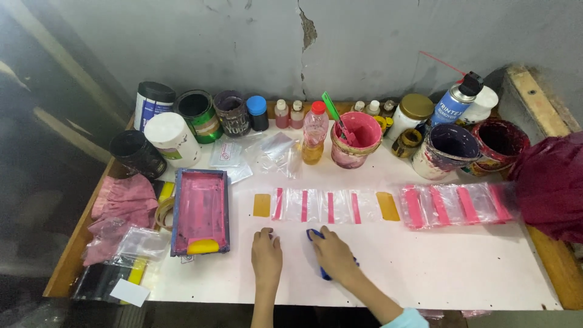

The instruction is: Arranging small plastic bags on a workbench and stirring pink ink in a container with a brush.

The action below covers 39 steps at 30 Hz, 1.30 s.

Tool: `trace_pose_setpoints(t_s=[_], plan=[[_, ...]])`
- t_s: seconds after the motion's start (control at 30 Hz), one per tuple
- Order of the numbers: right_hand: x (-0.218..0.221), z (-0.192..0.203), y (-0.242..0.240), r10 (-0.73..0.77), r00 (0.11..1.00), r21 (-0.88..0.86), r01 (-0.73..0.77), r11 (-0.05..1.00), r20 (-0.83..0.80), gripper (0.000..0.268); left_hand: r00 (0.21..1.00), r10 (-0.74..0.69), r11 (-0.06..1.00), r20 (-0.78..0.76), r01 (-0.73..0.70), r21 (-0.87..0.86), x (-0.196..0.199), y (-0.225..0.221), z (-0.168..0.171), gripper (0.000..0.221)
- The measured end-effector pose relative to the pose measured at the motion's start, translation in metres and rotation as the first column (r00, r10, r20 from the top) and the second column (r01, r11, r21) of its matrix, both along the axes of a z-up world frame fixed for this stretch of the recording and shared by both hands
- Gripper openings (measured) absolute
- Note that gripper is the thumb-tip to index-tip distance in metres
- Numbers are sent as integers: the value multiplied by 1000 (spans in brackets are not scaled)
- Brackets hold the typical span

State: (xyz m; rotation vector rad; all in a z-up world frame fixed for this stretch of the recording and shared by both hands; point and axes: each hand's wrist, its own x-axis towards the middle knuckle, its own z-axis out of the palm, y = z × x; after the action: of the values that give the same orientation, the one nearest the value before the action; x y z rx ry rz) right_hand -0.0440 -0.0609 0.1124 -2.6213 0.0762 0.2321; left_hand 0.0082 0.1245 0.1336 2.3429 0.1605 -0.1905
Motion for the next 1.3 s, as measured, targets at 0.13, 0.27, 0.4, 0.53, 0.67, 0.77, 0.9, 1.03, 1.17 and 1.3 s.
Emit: trace_pose_setpoints(t_s=[0.13, 0.27, 0.4, 0.53, 0.67, 0.77, 0.9, 1.03, 1.17, 1.3], plan=[[13, -13, 48, 52, 989, -163, -30, 986, 135, 44, 1000, -5, 1000, 18, 5, -15, -5, 9, -13, 32], [24, -21, 86, 150, 862, -166, -78, 983, 484, 46, 999, 39, 994, -10, -39, -99, -8, 10, 4, 31], [16, -25, 86, 196, 754, -161, -120, 980, 627, 62, 999, 44, 996, 3, -44, -74, -5, 17, -12, 33], [-11, -53, 20, 49, 879, -246, 79, 966, 474, 57, 999, -27, 999, 34, 28, -19, -2, 14, -11, 34], [-61, -60, -71, -208, 891, -290, 341, 894, 404, 58, 965, -81, 996, -249, 71, -48, -13, -10, 36, 56], [-86, -58, -117, -357, 827, -336, 517, 787, 435, 56, 929, -187, 981, -318, 163, -103, -21, -25, 31, 64], [-75, -79, -115, -419, 802, -357, 575, 736, 427, 54, 893, -309, 951, -326, 298, -85, -29, -39, 19, 68], [-42, -62, -42, -302, 867, -315, 438, 842, 396, 53, 903, -293, 956, -315, 276, -101, -35, -48, 40, 67], [-36, -34, -19, -119, 885, -239, 248, 939, 450, 62, 949, -232, 959, -212, 187, -212, -34, -43, 53, 56], [-47, -53, -77, -293, 855, -312, 444, 840, 427, 55, 971, -144, 973, -191, 104, -207, -27, -24, 65, 52]])
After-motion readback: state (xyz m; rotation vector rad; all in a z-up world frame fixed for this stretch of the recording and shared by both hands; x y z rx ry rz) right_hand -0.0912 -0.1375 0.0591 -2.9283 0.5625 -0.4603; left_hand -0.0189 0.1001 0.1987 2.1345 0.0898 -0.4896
